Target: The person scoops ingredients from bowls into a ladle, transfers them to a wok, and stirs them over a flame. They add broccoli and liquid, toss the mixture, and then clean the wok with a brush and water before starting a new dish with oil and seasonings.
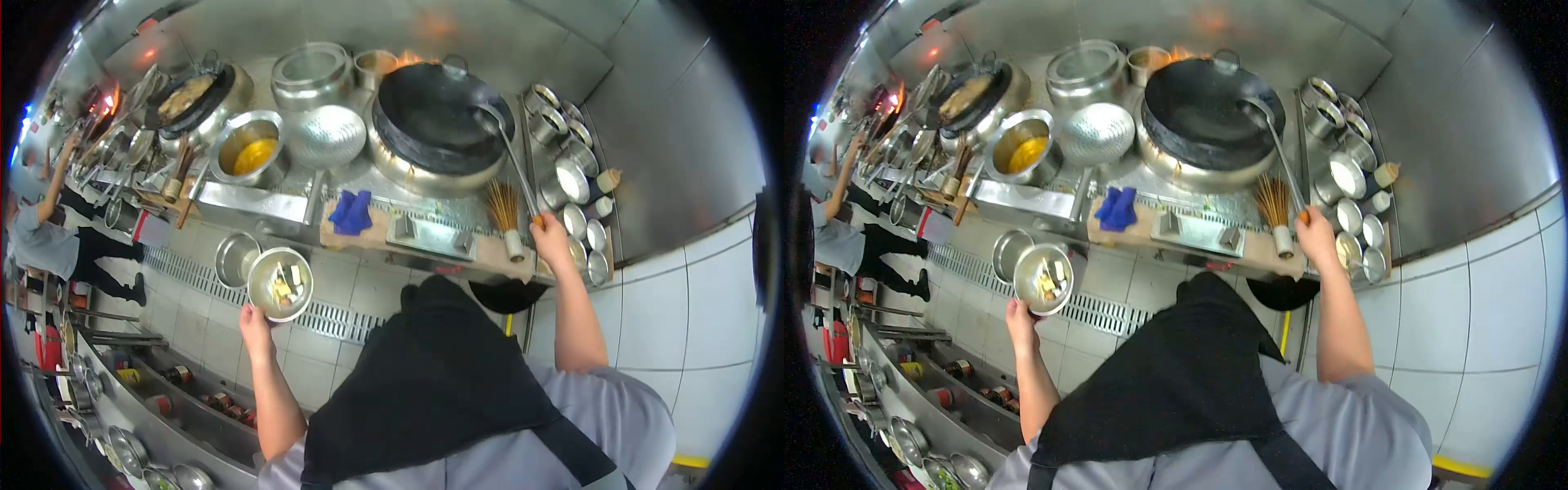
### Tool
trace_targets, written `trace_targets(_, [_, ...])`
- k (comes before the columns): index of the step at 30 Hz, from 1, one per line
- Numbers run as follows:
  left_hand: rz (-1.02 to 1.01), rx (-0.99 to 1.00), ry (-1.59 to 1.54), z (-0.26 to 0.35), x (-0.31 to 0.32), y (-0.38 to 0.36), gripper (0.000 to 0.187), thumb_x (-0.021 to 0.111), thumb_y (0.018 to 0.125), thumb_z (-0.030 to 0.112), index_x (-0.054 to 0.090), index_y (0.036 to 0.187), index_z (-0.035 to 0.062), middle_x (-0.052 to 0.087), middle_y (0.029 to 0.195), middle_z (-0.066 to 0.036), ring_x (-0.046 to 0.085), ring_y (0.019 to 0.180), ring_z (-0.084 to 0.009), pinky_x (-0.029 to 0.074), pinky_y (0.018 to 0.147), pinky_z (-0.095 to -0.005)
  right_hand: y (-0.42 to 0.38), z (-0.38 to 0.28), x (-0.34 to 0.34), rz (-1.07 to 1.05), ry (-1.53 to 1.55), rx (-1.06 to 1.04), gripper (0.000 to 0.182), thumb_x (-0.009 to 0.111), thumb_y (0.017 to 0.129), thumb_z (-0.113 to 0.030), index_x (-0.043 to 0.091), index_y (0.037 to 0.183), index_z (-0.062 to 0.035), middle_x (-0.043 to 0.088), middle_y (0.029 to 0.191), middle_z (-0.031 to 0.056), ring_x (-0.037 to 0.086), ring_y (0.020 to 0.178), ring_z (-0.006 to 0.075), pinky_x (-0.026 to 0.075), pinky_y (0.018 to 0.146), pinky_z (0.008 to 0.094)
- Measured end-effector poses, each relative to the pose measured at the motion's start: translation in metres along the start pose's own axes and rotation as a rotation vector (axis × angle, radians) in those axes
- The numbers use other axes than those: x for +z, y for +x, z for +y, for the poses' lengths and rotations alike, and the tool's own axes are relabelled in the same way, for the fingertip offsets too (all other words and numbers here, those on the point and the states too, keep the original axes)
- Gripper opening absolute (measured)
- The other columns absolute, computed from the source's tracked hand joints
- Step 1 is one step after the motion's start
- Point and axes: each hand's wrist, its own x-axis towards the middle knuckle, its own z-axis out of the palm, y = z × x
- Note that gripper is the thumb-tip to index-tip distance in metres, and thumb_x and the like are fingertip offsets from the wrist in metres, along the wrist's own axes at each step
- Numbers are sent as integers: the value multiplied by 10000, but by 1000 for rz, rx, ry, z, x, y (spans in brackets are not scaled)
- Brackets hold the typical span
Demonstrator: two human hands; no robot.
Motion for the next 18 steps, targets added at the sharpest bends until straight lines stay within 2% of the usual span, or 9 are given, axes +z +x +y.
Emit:
trace_targets(2, [-25, 15, 12, 3, -4, -3, 96, 477, 867, 121, 523, 921, 56, 613, 789, -42, 588, 620, -122, 473, 505, -255, -2, -5, 8, -14, -20, 4, 438, 582, 806, -224, 550, 1173, 13, 631, 977, 259, 595, 959, 405, 469, 838, 429])
trace_targets(4, [-11, 60, -51, 16, -9, -10, 68, 487, 870, 108, 490, 825, 58, 581, 723, -51, 557, 561, -122, 488, 513, -256, -6, -16, 12, -59, 50, 7, 438, 583, 806, -218, 550, 1177, 14, 629, 984, 258, 604, 947, 394, 476, 827, 417])
trace_targets(8, [52, 48, -11, 5, -30, -10, 85, 471, 871, 120, 518, 888, 51, 601, 765, -55, 563, 587, -118, 462, 507, -249, -14, -30, 19, -57, 84, -21, 442, 580, 809, -213, 545, 1183, 21, 633, 992, 253, 613, 941, 381, 473, 831, 407])
trace_targets(10, [58, 66, -48, -10, -34, -4, 88, 465, 871, 118, 515, 887, 47, 598, 750, -62, 562, 570, -124, 466, 497, -249, -21, -38, 13, -107, 174, 85, 445, 582, 807, -203, 546, 1183, 31, 640, 994, 243, 641, 897, 352, 499, 774, 391])
trace_targets(11, [73, 41, -52, -15, -31, -2, 89, 463, 871, 119, 515, 885, 48, 598, 745, -61, 560, 561, -125, 468, 490, -248, -23, -40, 12, -94, 180, 74, 445, 582, 807, -203, 546, 1183, 31, 640, 994, 243, 641, 897, 352, 499, 774, 391])
trace_targets(14, [57, 34, -81, -22, -19, 6, 95, 461, 867, 119, 518, 880, 44, 598, 733, -60, 557, 541, -128, 481, 478, -246, -24, -35, 17, -219, 416, 293, 506, 566, 837, -157, 451, 1287, 46, 586, 712, 118, 560, 486, 191, 450, 420, 313])
trace_targets(15, [17, 43, -61, -18, -13, 5, 98, 462, 863, 116, 521, 882, 40, 599, 737, -60, 560, 544, -129, 487, 481, -245, -24, -29, 23, -224, 467, 283, 521, 557, 851, -145, 415, 1314, 48, 520, 645, 64, 474, 421, 139, 395, 367, 296])
trace_targets(18, [-8, 60, -72, -13, -2, -6, 107, 466, 849, 102, 528, 885, 23, 603, 751, -65, 572, 559, -130, 502, 484, -245, -20, -22, 38, -200, 503, 248, 524, 560, 853, -149, 414, 1317, 46, 535, 656, 72, 472, 405, 149, 393, 365, 299])
